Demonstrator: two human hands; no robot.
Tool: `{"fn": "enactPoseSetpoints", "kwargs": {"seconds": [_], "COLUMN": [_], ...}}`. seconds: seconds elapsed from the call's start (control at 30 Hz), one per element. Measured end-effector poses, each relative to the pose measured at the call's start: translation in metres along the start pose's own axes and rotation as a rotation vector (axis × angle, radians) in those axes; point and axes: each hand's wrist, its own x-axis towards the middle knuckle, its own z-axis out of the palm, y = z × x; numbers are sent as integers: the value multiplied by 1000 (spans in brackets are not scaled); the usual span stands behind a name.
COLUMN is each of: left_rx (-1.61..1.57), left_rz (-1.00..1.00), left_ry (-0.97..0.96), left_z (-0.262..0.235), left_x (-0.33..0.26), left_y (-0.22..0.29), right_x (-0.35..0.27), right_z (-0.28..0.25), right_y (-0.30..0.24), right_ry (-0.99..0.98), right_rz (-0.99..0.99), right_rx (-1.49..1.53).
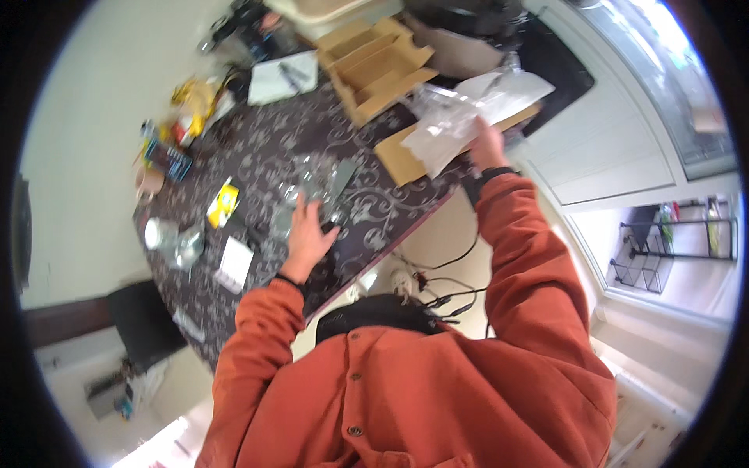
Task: The person unpacks several small hardware components from plastic bags on a table, including a metal fitting, a circular metal part, and a long gray bracket. They examine a printed instruction sheet, then attach a circular metal piece to the bracket and place the assembled parts on the table.
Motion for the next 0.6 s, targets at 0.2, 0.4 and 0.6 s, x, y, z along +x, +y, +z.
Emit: {"fn": "enactPoseSetpoints", "kwargs": {"seconds": [0.2, 0.4, 0.6], "left_rx": [-178, -800, -1491], "left_rz": [-50, -305, -365], "left_ry": [137, 160, 391], "left_z": [7, 0, -38], "left_x": [3, 18, 29], "left_y": [-11, -39, -98], "right_x": [-22, -58, -98], "right_z": [24, 46, 5], "right_y": [-24, -46, -49], "right_ry": [-103, -206, -148], "right_rz": [-594, -189, -214], "right_rx": [-563, -99, -193]}}
